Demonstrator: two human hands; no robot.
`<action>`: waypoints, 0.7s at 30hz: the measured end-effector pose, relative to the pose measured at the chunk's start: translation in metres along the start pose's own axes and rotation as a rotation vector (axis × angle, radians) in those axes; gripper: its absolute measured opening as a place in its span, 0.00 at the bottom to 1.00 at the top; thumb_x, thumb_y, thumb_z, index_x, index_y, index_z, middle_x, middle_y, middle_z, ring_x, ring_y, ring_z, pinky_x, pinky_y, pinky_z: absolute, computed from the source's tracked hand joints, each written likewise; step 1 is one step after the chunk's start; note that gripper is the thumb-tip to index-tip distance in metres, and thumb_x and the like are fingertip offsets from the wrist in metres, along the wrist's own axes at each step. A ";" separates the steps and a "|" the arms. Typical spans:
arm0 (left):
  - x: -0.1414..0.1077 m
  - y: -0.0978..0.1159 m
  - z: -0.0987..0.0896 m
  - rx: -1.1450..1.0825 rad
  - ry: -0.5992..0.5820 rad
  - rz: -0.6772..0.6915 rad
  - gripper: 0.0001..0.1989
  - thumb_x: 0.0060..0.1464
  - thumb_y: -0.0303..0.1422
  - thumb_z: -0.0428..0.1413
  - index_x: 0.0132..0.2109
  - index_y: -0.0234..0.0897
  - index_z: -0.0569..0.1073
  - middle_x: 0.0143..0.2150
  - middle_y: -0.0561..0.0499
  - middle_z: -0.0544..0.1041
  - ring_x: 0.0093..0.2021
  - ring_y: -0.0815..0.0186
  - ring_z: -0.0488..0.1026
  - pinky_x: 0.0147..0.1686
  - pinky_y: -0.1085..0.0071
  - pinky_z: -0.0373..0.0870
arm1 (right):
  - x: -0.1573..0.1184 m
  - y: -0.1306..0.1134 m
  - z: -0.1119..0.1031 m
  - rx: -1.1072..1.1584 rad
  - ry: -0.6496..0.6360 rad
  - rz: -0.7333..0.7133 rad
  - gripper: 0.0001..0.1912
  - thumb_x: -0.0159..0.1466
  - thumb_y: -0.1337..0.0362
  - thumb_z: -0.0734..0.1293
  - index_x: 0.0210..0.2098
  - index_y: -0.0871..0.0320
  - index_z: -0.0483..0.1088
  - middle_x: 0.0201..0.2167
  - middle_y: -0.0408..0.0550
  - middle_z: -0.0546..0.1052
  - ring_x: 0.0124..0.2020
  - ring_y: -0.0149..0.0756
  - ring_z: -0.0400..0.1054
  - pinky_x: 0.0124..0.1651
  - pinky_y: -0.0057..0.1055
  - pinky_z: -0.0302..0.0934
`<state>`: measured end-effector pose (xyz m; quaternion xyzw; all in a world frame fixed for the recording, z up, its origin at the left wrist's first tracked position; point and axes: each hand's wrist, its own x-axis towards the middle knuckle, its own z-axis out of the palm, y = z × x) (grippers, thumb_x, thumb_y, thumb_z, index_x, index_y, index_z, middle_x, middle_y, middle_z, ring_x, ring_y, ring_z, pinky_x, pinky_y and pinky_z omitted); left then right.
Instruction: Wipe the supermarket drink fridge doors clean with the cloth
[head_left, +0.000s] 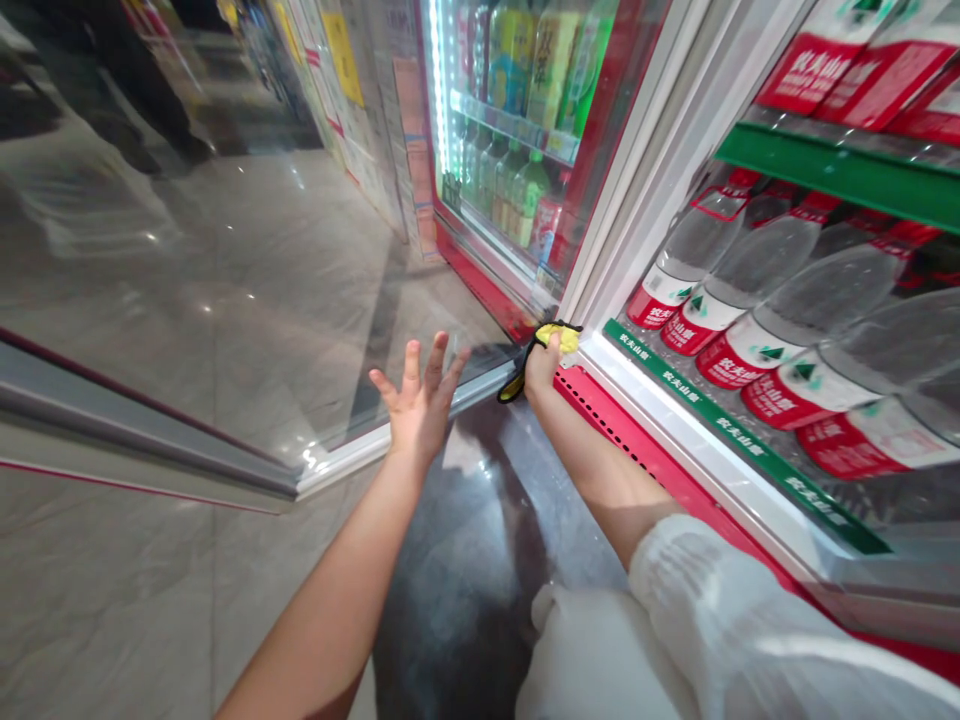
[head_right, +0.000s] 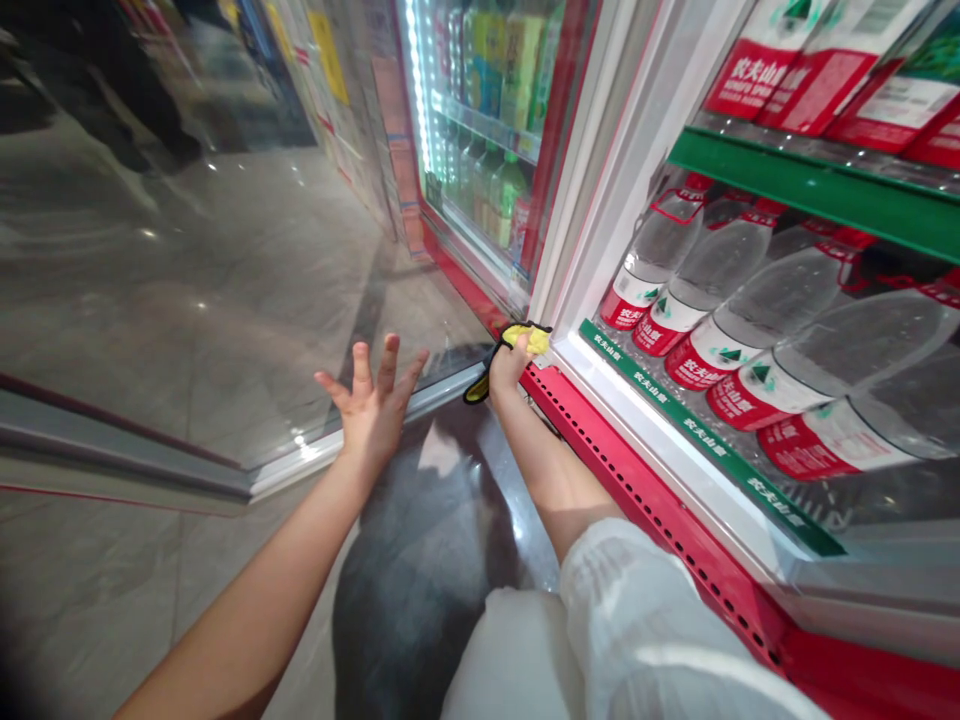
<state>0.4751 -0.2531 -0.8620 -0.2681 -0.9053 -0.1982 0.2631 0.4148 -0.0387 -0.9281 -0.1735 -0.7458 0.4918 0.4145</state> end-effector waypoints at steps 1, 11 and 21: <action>0.000 0.001 0.000 -0.002 -0.001 -0.003 0.40 0.62 0.16 0.47 0.70 0.66 0.57 0.76 0.49 0.54 0.78 0.54 0.34 0.59 0.29 0.11 | 0.000 -0.001 0.000 -0.005 0.017 0.020 0.38 0.62 0.69 0.53 0.73 0.61 0.47 0.60 0.61 0.68 0.65 0.47 0.58 0.71 0.49 0.47; 0.000 -0.002 0.001 -0.028 0.004 -0.002 0.39 0.62 0.18 0.49 0.70 0.64 0.58 0.76 0.49 0.54 0.78 0.55 0.36 0.60 0.32 0.11 | 0.010 -0.019 -0.007 0.025 0.027 0.134 0.40 0.61 0.70 0.54 0.73 0.59 0.51 0.62 0.59 0.68 0.67 0.48 0.56 0.72 0.54 0.44; 0.000 -0.002 0.002 -0.004 0.021 -0.017 0.39 0.63 0.16 0.47 0.70 0.66 0.57 0.75 0.49 0.54 0.77 0.52 0.35 0.60 0.29 0.13 | 0.020 -0.031 -0.019 0.023 0.056 0.123 0.43 0.58 0.70 0.56 0.74 0.60 0.47 0.59 0.58 0.69 0.64 0.47 0.60 0.70 0.50 0.51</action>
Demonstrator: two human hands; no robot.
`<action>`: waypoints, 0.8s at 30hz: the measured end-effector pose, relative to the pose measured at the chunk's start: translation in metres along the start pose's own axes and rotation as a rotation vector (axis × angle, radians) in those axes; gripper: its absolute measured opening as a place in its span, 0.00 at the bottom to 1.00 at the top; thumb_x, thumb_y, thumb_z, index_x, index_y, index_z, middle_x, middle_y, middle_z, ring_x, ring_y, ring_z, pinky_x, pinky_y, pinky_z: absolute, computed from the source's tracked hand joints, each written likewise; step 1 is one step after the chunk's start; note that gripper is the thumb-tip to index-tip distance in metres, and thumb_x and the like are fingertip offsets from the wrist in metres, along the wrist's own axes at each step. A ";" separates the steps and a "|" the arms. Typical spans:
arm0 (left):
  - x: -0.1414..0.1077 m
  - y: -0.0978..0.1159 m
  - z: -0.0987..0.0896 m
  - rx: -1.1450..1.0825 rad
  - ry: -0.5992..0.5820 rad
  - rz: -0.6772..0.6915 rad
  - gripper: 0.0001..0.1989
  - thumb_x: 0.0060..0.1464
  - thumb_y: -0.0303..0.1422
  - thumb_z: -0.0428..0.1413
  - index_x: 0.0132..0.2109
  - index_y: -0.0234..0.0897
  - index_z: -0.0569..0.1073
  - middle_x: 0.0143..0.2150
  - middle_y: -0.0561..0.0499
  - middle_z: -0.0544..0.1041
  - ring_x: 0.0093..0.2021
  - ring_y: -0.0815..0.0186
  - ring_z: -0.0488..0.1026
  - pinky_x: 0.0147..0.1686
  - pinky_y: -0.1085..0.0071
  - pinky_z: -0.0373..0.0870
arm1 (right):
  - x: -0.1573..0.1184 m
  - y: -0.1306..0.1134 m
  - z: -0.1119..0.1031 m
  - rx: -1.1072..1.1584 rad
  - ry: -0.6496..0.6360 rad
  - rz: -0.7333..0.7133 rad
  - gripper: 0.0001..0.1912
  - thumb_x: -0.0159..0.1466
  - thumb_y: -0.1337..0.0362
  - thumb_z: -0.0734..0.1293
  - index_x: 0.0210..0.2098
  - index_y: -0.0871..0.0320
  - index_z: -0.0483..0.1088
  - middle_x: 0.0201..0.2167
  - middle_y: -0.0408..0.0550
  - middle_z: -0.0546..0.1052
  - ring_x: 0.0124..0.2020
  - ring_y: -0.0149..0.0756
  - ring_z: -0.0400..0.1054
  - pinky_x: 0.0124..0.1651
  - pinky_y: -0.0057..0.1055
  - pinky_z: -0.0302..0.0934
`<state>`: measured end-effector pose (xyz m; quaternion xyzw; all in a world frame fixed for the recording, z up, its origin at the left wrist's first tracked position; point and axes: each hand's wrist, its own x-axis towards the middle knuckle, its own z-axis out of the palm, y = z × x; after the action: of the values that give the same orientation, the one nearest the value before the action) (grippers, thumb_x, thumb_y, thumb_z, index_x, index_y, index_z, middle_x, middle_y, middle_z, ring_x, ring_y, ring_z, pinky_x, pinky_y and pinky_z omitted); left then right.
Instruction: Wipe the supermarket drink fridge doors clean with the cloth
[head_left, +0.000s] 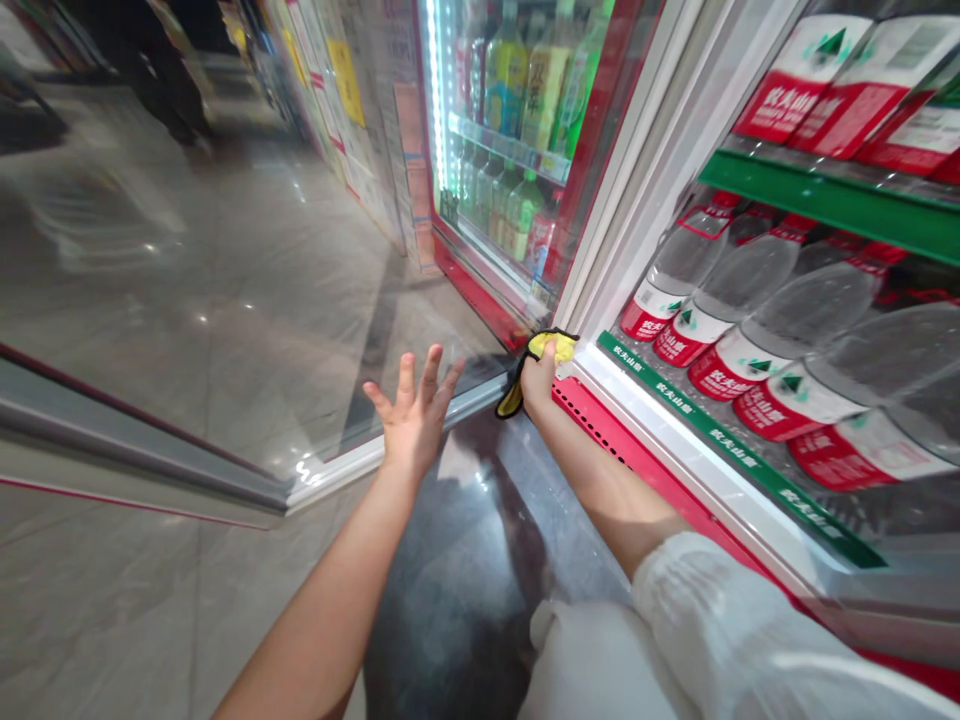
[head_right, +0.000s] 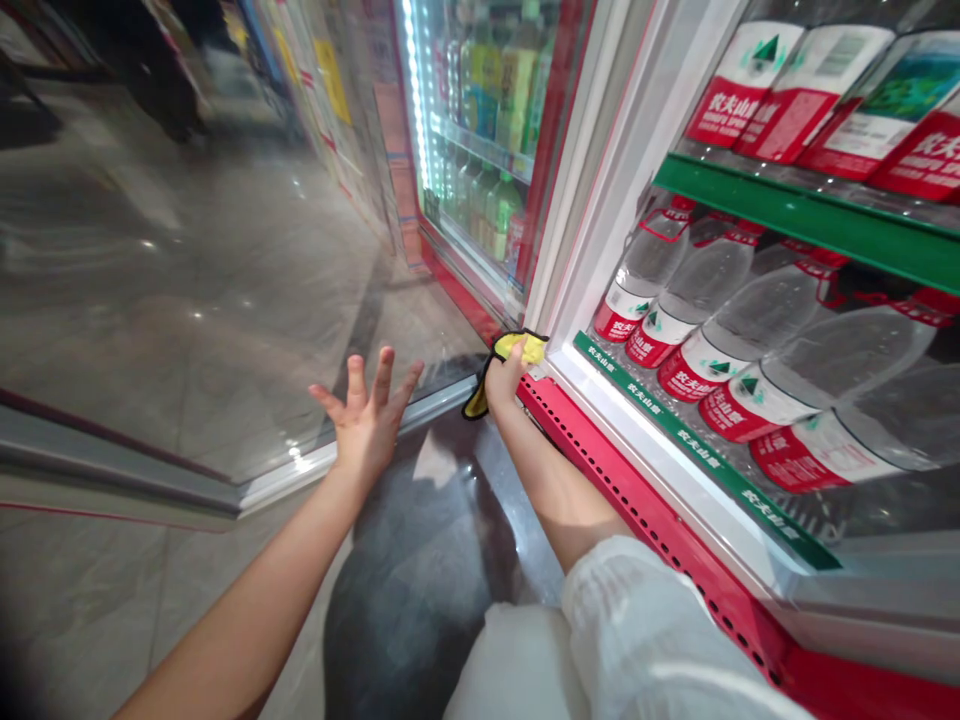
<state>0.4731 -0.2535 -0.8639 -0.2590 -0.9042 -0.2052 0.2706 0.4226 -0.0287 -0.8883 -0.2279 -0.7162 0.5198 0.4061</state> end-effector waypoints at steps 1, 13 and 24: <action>0.000 -0.001 0.001 0.005 0.006 0.000 0.40 0.63 0.16 0.47 0.70 0.66 0.57 0.75 0.49 0.54 0.77 0.53 0.35 0.60 0.29 0.13 | 0.005 -0.004 0.001 0.001 0.006 0.012 0.44 0.58 0.70 0.55 0.74 0.61 0.46 0.59 0.59 0.69 0.64 0.48 0.61 0.69 0.51 0.52; -0.005 -0.009 0.007 0.081 0.049 0.056 0.41 0.63 0.15 0.44 0.71 0.67 0.53 0.74 0.47 0.56 0.77 0.55 0.38 0.59 0.26 0.15 | 0.002 -0.051 -0.012 -0.015 -0.007 -0.289 0.43 0.60 0.70 0.57 0.74 0.55 0.49 0.68 0.56 0.59 0.73 0.44 0.49 0.75 0.44 0.43; -0.005 -0.016 0.011 0.143 0.059 0.082 0.42 0.63 0.15 0.43 0.72 0.68 0.48 0.75 0.51 0.53 0.77 0.56 0.37 0.62 0.26 0.19 | -0.013 -0.043 -0.004 -0.057 -0.116 -0.555 0.37 0.62 0.68 0.58 0.71 0.58 0.57 0.64 0.59 0.67 0.68 0.43 0.60 0.70 0.44 0.56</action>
<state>0.4635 -0.2620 -0.8792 -0.2698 -0.8968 -0.1363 0.3231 0.4374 -0.0512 -0.8525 -0.0042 -0.7875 0.3807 0.4846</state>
